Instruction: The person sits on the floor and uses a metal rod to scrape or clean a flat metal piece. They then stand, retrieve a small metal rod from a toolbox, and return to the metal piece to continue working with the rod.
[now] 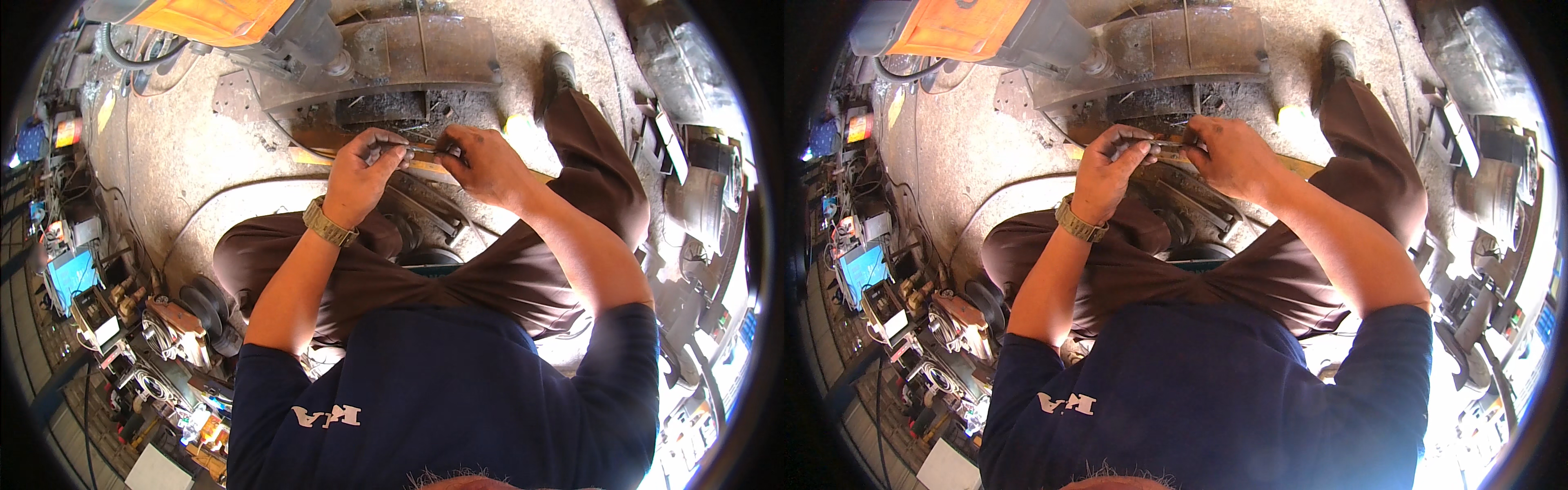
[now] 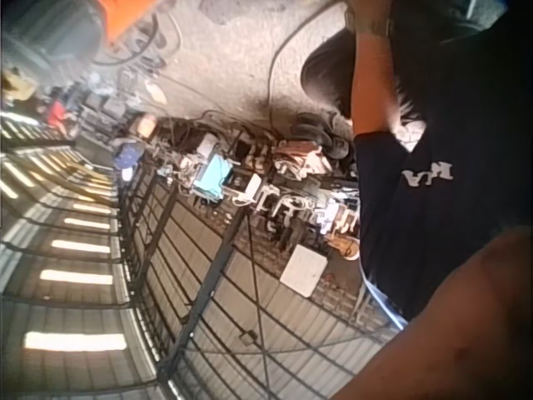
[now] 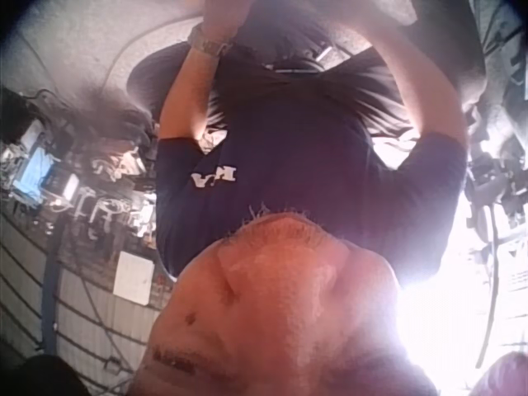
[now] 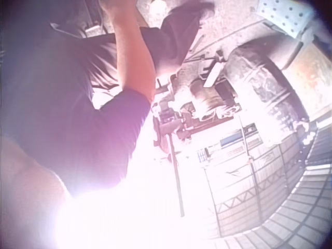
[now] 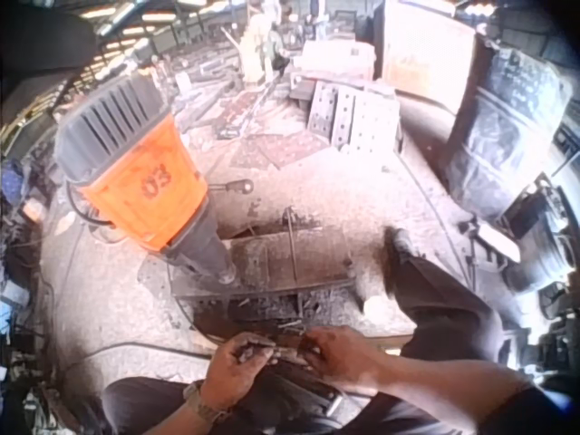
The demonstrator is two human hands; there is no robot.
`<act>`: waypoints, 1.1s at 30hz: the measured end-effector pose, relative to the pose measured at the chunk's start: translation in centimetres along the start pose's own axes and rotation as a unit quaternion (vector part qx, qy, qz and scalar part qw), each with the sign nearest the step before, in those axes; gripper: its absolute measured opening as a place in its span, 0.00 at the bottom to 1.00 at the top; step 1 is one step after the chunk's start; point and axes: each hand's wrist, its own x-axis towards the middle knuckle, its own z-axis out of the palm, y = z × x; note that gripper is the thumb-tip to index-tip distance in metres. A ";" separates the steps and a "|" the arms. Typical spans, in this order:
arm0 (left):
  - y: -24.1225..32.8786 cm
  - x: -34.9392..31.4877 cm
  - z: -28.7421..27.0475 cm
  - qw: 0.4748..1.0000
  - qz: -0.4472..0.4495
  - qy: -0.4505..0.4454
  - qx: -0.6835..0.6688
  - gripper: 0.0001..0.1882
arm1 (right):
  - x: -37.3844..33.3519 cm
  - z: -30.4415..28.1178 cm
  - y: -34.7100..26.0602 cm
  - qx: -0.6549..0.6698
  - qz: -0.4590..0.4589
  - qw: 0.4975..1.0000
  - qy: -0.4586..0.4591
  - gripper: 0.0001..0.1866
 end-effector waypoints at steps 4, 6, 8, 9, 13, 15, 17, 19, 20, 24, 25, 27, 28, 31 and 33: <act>-0.3 0.0 -0.2 1.000 0.001 -0.003 0.003 0.06 | 0.1 0.0 0.1 -0.008 -0.011 1.000 0.008 0.11; 0.0 0.0 0.0 1.000 -0.007 0.001 -0.006 0.06 | 0.2 -0.1 0.3 -0.002 -0.012 1.000 0.011 0.10; 0.1 0.0 0.1 1.000 -0.014 0.003 -0.013 0.06 | 0.3 -0.2 0.5 -0.003 -0.013 1.000 0.018 0.10; 0.1 0.0 0.1 1.000 -0.017 0.004 -0.015 0.07 | 0.3 -0.2 0.5 -0.006 -0.014 1.000 0.023 0.10; 0.5 -0.1 0.1 0.999 -0.026 0.003 -0.034 0.07 | 0.5 -0.4 0.4 -0.001 -0.021 0.999 0.030 0.10; 0.7 -0.2 0.2 0.999 -0.023 0.005 -0.044 0.08 | 0.4 -0.3 0.5 0.013 -0.024 0.999 0.034 0.09; 0.8 -0.2 0.2 0.998 -0.018 0.006 -0.053 0.08 | 0.4 -0.3 0.5 0.025 -0.026 0.999 0.041 0.09; 0.8 -0.2 0.1 0.998 -0.014 0.009 -0.062 0.08 | 0.4 -0.2 0.5 0.036 -0.030 0.998 0.047 0.09; 0.7 -0.2 0.1 0.998 -0.010 0.011 -0.065 0.08 | 0.5 -0.3 0.4 0.043 -0.035 0.997 0.052 0.09; 0.6 -0.2 0.1 0.997 0.003 0.015 -0.072 0.07 | 0.5 -0.5 0.2 0.066 -0.038 0.994 0.074 0.10; 0.7 -0.2 0.1 0.997 0.006 0.016 -0.073 0.07 | 0.5 -0.5 0.2 0.072 -0.035 0.994 0.080 0.10; 0.6 -0.2 0.1 0.997 -0.001 0.016 -0.076 0.07 | 0.6 -0.5 0.6 0.065 -0.042 0.993 0.084 0.11; 0.6 -0.2 0.1 0.997 -0.005 0.016 -0.077 0.07 | 0.6 -0.5 0.7 0.061 -0.045 0.993 0.086 0.11; 0.7 -0.3 0.2 0.998 0.000 0.011 -0.065 0.07 | 0.5 -0.5 0.5 0.068 -0.029 0.995 0.072 0.09; 0.7 -0.2 0.2 0.998 0.001 0.009 -0.067 0.06 | 0.4 -0.6 0.3 0.071 -0.014 0.995 0.063 0.09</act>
